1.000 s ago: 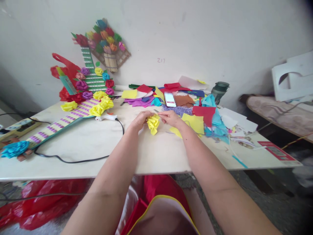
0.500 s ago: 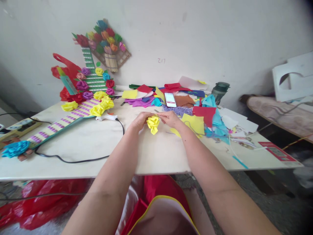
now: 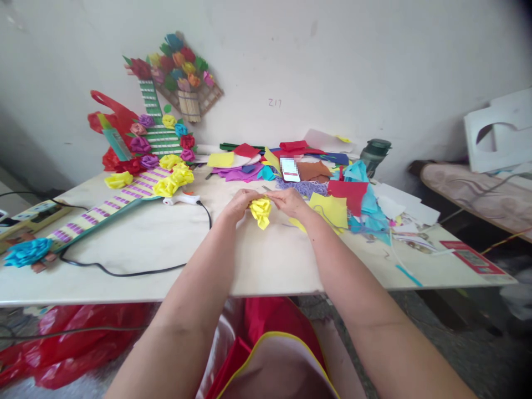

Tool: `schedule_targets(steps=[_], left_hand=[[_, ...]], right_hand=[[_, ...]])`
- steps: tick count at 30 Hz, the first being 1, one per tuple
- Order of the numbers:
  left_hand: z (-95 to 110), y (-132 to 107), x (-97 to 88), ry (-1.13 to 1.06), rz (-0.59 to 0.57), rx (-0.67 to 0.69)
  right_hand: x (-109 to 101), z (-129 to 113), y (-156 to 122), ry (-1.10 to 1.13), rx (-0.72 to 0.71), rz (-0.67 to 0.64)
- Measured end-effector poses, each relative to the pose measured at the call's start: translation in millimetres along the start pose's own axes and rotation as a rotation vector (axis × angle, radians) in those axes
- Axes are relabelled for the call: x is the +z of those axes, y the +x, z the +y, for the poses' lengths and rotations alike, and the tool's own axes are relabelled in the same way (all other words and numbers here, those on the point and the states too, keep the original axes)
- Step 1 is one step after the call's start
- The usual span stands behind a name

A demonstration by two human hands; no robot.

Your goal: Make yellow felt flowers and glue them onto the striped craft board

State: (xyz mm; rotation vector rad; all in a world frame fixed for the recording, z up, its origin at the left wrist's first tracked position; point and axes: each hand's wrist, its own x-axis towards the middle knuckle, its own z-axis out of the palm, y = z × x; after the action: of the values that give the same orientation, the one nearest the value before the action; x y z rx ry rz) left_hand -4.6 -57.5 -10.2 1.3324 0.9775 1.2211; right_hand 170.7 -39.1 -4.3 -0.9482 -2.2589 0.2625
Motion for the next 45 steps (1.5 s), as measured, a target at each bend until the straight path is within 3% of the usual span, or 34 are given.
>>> schedule_targets(steps=[10,20,30,37,45], left_hand=[[5,-1,1.5,0.052,-0.107,-0.017],[5,-3,1.1,0.084,-0.151,-0.001],[4,-2,1.7,0.076,-0.150,-0.010],[4,-1,3.9,0.065,-0.146,-0.044],[6,-3,6.5,0.032,-0.111,-0.030]], right_hand=[[-8,-10,-2,0.047,0.018,-0.050],[-6,-7,0,0.021,0.028,-0.008],[0,1,2,-0.054,-0.065,0.091],[0,3,2,0.038,-0.037,0.114],[0,0,5,0.148,-0.107,0.133]])
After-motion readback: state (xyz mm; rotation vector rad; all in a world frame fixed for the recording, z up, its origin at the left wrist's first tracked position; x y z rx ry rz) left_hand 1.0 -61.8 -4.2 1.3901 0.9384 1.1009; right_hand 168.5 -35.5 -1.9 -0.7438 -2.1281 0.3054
